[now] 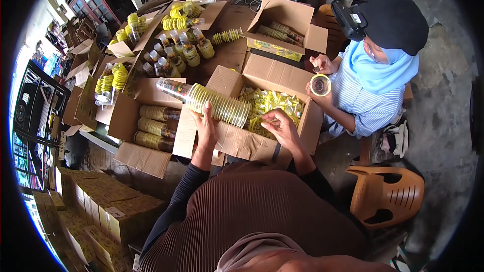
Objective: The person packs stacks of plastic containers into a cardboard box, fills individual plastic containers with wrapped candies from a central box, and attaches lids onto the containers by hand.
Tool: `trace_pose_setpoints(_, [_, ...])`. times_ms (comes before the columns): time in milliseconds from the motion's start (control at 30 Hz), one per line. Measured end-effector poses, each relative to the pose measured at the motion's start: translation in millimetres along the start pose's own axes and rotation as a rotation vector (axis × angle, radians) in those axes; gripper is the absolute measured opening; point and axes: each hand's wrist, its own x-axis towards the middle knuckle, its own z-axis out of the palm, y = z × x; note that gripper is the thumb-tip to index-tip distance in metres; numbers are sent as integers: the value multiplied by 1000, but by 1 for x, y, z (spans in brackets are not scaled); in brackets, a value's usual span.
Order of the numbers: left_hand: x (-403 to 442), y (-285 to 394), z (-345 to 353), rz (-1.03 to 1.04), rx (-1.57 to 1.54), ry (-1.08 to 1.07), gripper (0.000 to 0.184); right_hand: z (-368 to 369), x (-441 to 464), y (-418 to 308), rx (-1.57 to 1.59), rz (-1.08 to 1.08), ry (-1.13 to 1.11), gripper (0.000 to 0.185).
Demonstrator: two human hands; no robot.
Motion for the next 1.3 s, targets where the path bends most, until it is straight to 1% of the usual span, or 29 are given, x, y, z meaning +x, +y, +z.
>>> trace_pose_setpoints(33, [-1, 0, 3, 4, -4, -1, 89, 2, 2, -8, -3, -5, -1, 16])
trace_pose_setpoints(100, [-4, -1, 7, 62, 36, 43, 85, 5, 4, -21, 315, 190, -79, 14])
trace_pose_setpoints(133, [-4, -2, 7, 65, 32, 45, 85, 9, 4, -18, 399, 232, -80, 16])
trace_pose_setpoints(167, [-4, -4, 8, 124, 65, 20, 84, 12, 4, -20, 397, 230, -84, 16])
trace_pose_setpoints(200, [-4, -4, 8, 183, 99, -4, 84, 15, 5, -21, 459, 253, -87, 17])
trace_pose_setpoints(233, [-5, -5, 8, 185, 97, -3, 84, 17, 5, -22, 523, 277, -90, 19])
trace_pose_setpoints(300, [-8, -5, 6, 227, 304, 4, 83, 20, 5, -23, 539, 286, -79, 20])
trace_pose_setpoints(333, [-8, -9, 2, 287, 405, 18, 85, 22, 5, -24, 557, 296, -66, 20])
trace_pose_setpoints(467, [-13, -10, 3, 300, 428, 23, 86, 22, 2, -27, 577, 330, -14, 20])
trace_pose_setpoints(600, [-16, -11, 4, 291, 373, -19, 87, 21, 0, -24, 573, 324, -18, 20])
trace_pose_setpoints(667, [-16, -13, 4, 291, 365, -30, 87, 20, 2, -26, 570, 379, -31, 21])
trace_pose_setpoints(833, [-18, -14, 6, 359, 413, -36, 86, 24, 3, -32, 537, 423, 40, 20])
trace_pose_setpoints(900, [-15, -20, 0, 354, 450, -13, 87, 24, 3, -34, 539, 434, 58, 19])
trace_pose_setpoints(967, [-19, -16, 5, 416, 560, -10, 86, 26, 2, -31, 522, 394, 61, 18])
trace_pose_setpoints(1000, [-21, -13, 8, 412, 586, -10, 86, 26, 2, -28, 523, 394, 61, 18])
trace_pose_setpoints(1067, [-22, -14, 9, 409, 564, -8, 86, 27, 2, -21, 586, 376, 55, 24])
trace_pose_setpoints(1167, [-22, -16, 10, 397, 535, -6, 87, 28, 3, -19, 524, 424, 67, 26])
trace_pose_setpoints(1233, [-23, -16, 12, 389, 528, -5, 88, 29, 5, -26, 539, 440, 84, 26])
trace_pose_setpoints(1300, [-25, -15, 13, 431, 613, -3, 88, 30, 6, -27, 554, 456, 99, 27])
